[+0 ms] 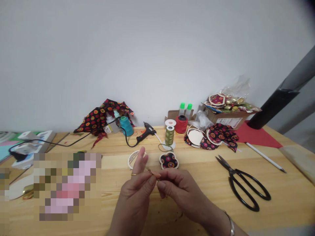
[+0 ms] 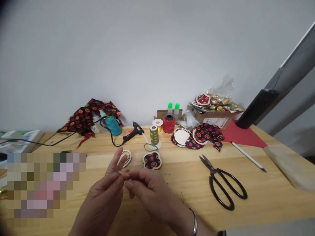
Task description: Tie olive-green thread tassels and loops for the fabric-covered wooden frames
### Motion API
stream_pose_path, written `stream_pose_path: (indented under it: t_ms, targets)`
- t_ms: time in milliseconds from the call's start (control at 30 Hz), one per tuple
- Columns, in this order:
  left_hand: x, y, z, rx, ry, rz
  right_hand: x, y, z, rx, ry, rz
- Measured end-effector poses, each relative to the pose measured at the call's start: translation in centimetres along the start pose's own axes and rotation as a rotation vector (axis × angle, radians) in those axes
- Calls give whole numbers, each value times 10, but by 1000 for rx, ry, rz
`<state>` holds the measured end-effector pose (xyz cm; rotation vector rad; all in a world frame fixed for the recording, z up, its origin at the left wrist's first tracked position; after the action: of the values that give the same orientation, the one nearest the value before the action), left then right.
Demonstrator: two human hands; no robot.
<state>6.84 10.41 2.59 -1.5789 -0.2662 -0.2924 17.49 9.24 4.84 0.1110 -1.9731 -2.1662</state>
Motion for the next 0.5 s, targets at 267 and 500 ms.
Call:
stream_pose_path:
  t_ms: [267, 500]
  targets:
    - [4, -6, 1, 7, 120, -313, -28, -9, -2, 24, -114, -185]
    - [-28, -7, 4, 28, 7, -315, -54, -14, 3, 23, -159, -304]
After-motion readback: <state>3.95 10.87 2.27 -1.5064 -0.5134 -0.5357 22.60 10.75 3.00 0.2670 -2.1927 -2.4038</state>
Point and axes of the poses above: each hand's wrist, its own z-axis towards the middle knuckle, its own x-axis out of the palm, y = z × x, the point moved 9 cm from there along z, towards the middle knuckle, and after that the axes turned 5 degrees about -y, right-handed, at the moved point
